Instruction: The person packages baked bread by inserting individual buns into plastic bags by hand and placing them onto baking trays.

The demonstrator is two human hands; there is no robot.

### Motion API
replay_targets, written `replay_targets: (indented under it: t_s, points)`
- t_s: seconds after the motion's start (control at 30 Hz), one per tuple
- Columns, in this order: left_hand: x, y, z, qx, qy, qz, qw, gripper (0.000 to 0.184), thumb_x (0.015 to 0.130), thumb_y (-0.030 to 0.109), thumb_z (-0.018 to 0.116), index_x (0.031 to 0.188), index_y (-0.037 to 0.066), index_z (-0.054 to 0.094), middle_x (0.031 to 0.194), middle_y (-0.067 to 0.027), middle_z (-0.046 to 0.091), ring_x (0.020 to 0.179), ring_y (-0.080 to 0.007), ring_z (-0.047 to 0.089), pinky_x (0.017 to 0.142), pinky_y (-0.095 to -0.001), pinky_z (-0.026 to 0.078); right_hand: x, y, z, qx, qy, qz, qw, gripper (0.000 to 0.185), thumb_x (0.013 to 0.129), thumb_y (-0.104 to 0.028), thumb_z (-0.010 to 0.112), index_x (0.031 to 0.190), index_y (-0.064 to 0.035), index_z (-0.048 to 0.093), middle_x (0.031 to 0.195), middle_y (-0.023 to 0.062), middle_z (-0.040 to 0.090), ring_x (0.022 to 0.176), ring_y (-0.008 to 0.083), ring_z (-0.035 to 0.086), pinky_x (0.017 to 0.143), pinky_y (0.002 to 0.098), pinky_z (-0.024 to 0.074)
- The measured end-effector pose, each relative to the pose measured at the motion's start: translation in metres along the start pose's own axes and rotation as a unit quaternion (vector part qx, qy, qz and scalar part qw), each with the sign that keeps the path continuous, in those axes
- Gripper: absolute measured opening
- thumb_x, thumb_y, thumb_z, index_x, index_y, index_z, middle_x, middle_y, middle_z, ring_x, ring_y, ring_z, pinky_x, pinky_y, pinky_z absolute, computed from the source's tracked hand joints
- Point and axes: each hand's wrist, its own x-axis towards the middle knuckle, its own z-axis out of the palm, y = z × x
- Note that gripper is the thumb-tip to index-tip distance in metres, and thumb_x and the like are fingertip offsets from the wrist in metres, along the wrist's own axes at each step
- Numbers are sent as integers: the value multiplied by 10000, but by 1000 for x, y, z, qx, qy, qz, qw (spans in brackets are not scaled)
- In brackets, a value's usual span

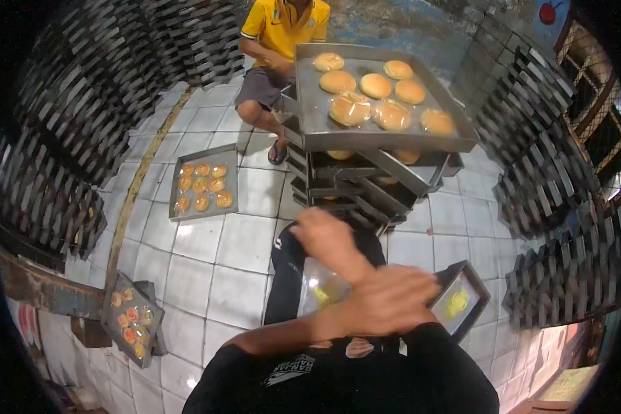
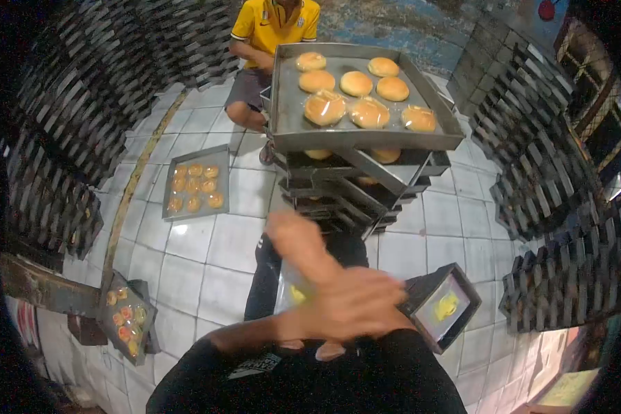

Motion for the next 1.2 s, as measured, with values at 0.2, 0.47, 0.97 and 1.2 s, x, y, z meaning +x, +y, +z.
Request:
replay_targets:
  t_s: [0.2,0.47,0.97,1.2]
  points:
    - [-17,-14,53,37,-347,-60,935,413,976,458,614,1054,60,692,925,-114,723,831,-290,706,757,-430,545,-18,9,56,-89,-121,-110,982,301,814,-264,794,983,-45,677,991,116,666,1002,310,658,858,403,547]
    - [-64,-50,-22,150,-128,-80,977,416,920,395,665,1129,37,703,1094,-159,700,1046,-344,662,949,-461,501,-91,36,1,95,-91,-178,975,427,931,-206,650,1329,-62,597,1334,210,629,1156,330,660,884,402,574]
    - [-162,-35,-51,-52,32,-407,911,333,938,105,705,1263,32,694,1501,-226,508,1390,-371,498,1130,-505,433,-117,30,-70,109,-158,-6,981,304,818,-92,754,1105,-29,673,983,139,646,980,385,631,982,474,504]
    - [-149,-84,-108,-305,81,-618,720,178,1022,135,642,1081,-29,679,849,-125,745,699,-163,705,662,-294,575,158,40,-197,133,-35,-43,990,375,952,-275,729,1164,27,663,1037,90,701,960,185,674,835,360,553]
